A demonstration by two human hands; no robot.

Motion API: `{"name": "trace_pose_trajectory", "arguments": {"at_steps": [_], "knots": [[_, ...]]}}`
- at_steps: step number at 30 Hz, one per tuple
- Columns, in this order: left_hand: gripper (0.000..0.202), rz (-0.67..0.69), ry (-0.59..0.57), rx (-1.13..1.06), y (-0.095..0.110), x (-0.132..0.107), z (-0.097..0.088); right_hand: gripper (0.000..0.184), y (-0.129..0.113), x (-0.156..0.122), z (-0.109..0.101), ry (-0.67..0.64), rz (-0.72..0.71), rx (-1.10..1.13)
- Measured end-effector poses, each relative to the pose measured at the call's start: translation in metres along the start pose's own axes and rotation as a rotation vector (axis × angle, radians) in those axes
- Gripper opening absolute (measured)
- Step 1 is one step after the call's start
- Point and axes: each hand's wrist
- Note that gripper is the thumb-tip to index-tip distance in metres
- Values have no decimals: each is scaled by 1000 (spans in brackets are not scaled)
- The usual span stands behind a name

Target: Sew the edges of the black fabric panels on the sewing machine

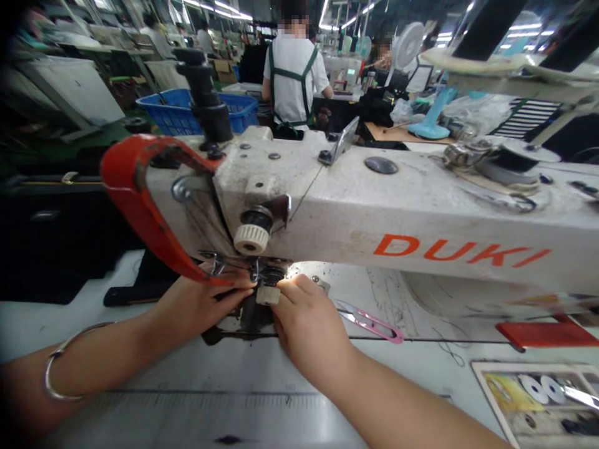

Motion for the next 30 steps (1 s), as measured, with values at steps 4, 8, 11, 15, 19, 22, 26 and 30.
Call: {"name": "trace_pose_trajectory", "arguments": {"at_steps": [4,8,11,15,19,22,26,30], "knots": [[17,-16,15,5,-4,-1,1,32,-1,0,0,-12,5,-17],[16,-20,19,1,-5,-1,3,34,-1,0,0,-26,11,-29],[17,-28,20,4,-4,0,3,35,-2,0,0,-37,14,-40],[17,-42,11,6,-4,0,3,37,-3,0,0,-38,11,-43],[16,-52,26,16,-6,-1,5,39,-3,-1,1,-43,17,-49],[16,-50,35,18,-8,-1,6,39,-2,-1,1,-45,23,-61],[13,-47,40,11,-9,-2,6,40,-2,-1,1,-49,32,-69],[13,-40,20,-19,-6,-4,5,39,-3,-1,1,-57,16,-53]]}}
Point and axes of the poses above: each hand's wrist, its own x-axis towards the middle knuckle, its own z-axis out of the palm, y = z × x, and after that the axes turned 14 degrees about -x, right-handed
